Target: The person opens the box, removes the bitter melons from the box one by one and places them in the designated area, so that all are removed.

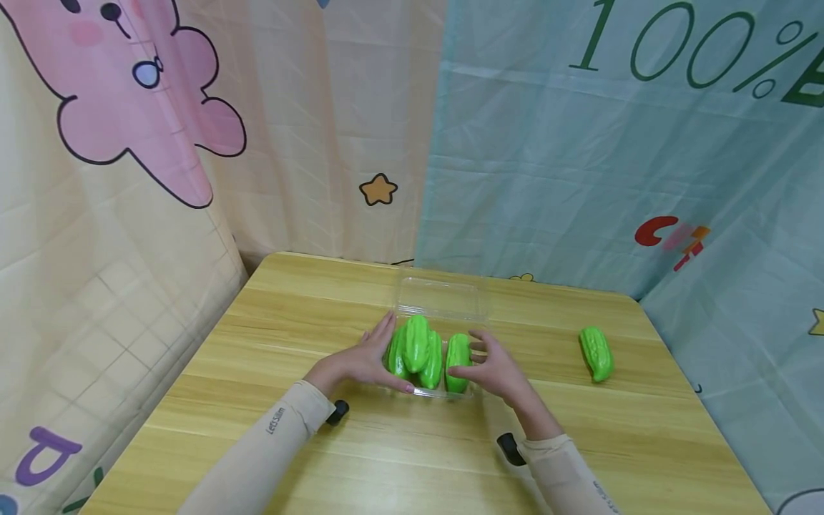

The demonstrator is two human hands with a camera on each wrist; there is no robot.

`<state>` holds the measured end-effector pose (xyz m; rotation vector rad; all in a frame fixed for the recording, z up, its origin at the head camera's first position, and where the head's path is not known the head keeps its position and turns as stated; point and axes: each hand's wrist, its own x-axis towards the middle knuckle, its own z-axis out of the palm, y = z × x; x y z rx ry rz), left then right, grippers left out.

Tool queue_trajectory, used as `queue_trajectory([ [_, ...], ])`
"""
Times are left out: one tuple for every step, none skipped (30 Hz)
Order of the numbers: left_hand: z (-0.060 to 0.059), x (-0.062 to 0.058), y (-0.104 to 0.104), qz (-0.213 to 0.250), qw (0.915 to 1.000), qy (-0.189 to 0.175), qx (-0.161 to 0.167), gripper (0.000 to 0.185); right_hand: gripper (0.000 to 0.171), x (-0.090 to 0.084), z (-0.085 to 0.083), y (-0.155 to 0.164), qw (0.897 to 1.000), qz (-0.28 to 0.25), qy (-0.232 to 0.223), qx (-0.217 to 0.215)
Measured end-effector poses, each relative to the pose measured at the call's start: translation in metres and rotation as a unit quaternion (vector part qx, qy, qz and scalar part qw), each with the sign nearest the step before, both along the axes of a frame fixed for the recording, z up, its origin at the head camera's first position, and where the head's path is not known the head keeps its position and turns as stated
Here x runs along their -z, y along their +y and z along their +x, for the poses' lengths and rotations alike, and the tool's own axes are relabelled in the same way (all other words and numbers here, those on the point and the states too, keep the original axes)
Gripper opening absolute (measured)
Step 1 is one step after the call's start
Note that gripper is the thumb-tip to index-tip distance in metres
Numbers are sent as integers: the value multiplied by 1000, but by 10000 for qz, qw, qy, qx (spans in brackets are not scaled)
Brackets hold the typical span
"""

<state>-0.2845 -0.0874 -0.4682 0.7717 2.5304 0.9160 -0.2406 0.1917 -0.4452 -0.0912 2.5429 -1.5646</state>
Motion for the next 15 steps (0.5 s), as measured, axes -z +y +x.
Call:
queue_trajectory([
  [0, 0, 0, 2, 10000, -4, 7, 147, 96, 0, 0, -1, 10000, 19, -14, 23],
  [0, 0, 0, 7, 10000, -7, 0, 147, 96, 1, 0, -2, 10000, 41, -34, 49],
  [0, 0, 0, 11, 10000, -8, 0, 147, 96, 1, 0, -2, 9999, 102, -39, 80],
  [0, 0, 0, 9, 10000, -16, -3, 147, 97, 2, 0, -3, 9998, 181, -38, 107],
  [0, 0, 0, 12, 10000, -16, -5, 147, 97, 2, 0, -3, 9995, 270, -36, 129],
  [0, 0, 0, 16, 10000, -23, -12, 147, 98, 3, 0, -4, 9992, 360, -38, 147],
  [0, 1, 0, 18, 10000, -34, -17, 147, 98, 3, -1, -4, 9989, 432, -36, 159],
  [0, 0, 0, 19, 10000, -31, -21, 147, 99, 4, -1, -5, 9986, 508, -24, 167],
  [0, 1, 0, 12, 10000, -33, -15, 147, 99, 5, -2, -5, 9982, 580, -8, 170],
  [-1, 1, 1, -1, 10000, -21, -19, 147, 100, 6, -2, -6, 9979, 629, 0, 160],
  [-1, 0, 1, -18, 10000, -13, -24, 147, 100, 7, -3, -6, 9976, 679, 1, 150],
  [0, 0, 1, -30, 10000, -11, -36, 147, 100, 8, -3, -7, 9969, 767, 28, 147],
  [0, 0, 1, -38, 10000, 3, -32, 147, 100, 9, -4, -8, 9963, 840, 44, 158],
  [0, 0, 1, -51, 10000, 17, -32, 146, 99, 10, -4, -10, 9955, 927, 75, 160],
  [0, 0, 1, -62, 10000, 21, -31, 146, 99, 11, -4, -11, 9948, 997, 85, 172],
])
